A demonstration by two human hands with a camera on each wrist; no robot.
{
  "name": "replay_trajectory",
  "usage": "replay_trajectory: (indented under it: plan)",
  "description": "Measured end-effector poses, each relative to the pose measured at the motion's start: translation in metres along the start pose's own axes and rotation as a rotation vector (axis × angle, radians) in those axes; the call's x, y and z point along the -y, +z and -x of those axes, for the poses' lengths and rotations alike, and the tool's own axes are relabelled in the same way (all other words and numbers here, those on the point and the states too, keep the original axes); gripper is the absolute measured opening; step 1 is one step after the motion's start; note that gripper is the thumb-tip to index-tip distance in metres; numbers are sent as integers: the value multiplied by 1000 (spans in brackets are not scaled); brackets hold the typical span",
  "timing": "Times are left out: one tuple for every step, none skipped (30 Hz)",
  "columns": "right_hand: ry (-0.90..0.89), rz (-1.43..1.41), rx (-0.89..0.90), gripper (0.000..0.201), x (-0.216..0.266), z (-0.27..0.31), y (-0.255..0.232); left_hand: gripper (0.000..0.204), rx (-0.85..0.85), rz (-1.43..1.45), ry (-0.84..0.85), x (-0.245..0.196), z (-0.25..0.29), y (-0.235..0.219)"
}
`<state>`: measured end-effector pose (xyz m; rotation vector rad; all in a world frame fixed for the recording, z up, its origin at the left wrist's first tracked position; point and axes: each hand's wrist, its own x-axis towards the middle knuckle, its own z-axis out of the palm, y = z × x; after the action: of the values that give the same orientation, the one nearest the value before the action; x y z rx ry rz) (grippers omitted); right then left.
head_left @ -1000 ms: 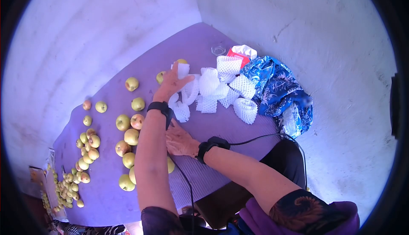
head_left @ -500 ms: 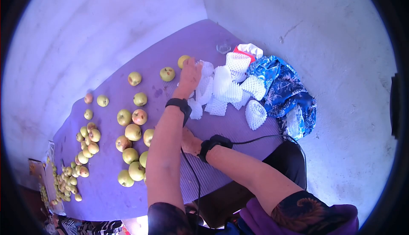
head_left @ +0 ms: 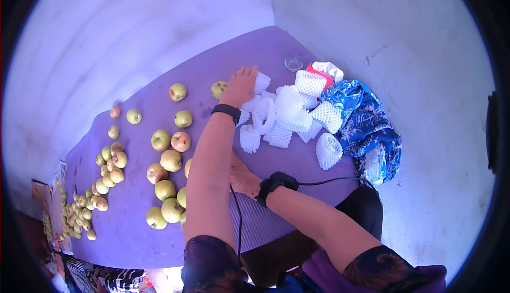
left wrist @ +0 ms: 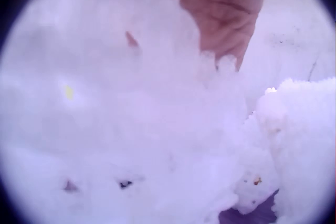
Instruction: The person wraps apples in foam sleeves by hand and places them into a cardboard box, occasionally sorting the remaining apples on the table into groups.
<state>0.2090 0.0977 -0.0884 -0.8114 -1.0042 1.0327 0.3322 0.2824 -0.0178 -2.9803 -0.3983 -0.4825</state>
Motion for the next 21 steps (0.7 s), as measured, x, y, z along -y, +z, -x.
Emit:
replay_trajectory:
  plan:
    - [-40,55,-2,53,-1,0,-2,63,19,-13,35,-2,-1,2]
    - [-80,111,-5,53,-1,-1,-3,63,20,-11,34,-7,-3,-7]
    - [-174,250,-14,54,-1,-1,-5,59,55,-67,-49,-12,-6,-15]
    - [-214,317,-20,55,0,-1,-6,54,93,-121,-133,-14,-7,-17]
    - [-254,384,-29,56,0,0,-6,54,103,-116,-133,-11,-6,-16]
    - [-217,308,-14,57,4,1,-5,57,64,-118,-179,-2,-5,-14]
    - [-196,266,-8,58,5,-1,-5,59,26,-121,-224,5,-1,-11]
    - [-175,225,-2,59,5,-2,-5,59,34,-120,-225,5,4,-17]
    - [-281,839,97,59,5,-6,-6,59,73,-179,-245,4,10,-31]
    - [-315,1149,150,60,5,-9,-6,59,110,-239,-262,2,14,-41]
    - [-376,1451,200,60,7,-13,-6,59,115,-238,-263,4,17,-40]
    - [-260,1533,272,60,19,-13,-1,50,87,-156,-288,6,20,-38]
    - [-145,1614,343,60,26,-14,2,41,53,-75,-311,9,21,-38]
    - [-149,1620,347,60,22,-13,1,41,46,-75,-314,14,21,-32]
    - [-260,1616,270,59,15,-11,-1,44,76,52,-273,19,21,-25]
    - [-369,1606,192,58,7,-10,-4,47,108,178,-230,25,20,-18]
    - [-371,1608,196,58,6,-11,-4,47,105,179,-234,26,22,-18]
    - [-347,1634,199,59,5,-12,-3,51,84,152,-202,27,25,-17]
    - [-320,1657,204,59,2,-12,-2,56,66,127,-173,27,30,-15]
    - [-317,1652,213,59,6,-11,-1,56,70,130,-182,26,32,-17]
    - [-308,1612,210,60,11,-10,0,58,141,106,-160,27,32,-21]
